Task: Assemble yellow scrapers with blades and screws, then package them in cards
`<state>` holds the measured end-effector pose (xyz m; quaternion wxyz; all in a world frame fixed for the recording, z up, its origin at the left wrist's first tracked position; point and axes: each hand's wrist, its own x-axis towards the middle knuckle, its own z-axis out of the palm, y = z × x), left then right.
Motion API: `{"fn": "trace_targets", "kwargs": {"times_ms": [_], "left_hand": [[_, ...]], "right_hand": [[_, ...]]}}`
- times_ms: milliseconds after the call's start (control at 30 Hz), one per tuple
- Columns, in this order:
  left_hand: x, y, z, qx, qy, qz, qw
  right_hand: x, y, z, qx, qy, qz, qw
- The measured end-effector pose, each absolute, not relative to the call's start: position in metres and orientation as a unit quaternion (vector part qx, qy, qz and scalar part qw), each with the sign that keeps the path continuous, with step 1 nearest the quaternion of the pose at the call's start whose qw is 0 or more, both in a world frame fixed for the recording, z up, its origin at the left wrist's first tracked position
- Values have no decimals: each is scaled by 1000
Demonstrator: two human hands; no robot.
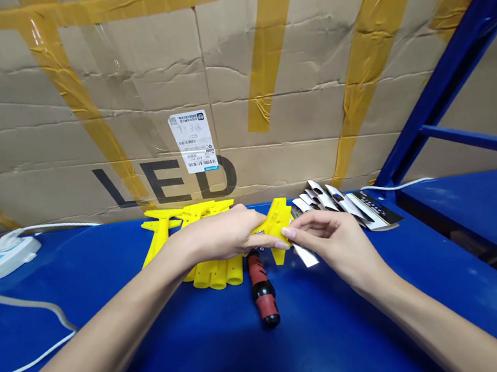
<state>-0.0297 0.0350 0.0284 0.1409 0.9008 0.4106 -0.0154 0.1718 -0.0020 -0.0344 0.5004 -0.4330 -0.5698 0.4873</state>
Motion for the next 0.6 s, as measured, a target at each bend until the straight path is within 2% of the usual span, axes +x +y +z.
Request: {"fn": "trace_targets", "kwargs": {"times_ms": [200, 400, 600], "left_hand": [[-28, 29, 35, 903, 410, -40, 118], [-42, 35, 34, 896, 395, 5, 204], [-45, 40, 34, 905, 326, 40, 269]], "right_hand": [[176, 0, -35, -436, -599, 425, 519], [182, 3, -32, -407, -573, 416, 577], [181, 3, -30, -389, -585, 486, 520]]}}
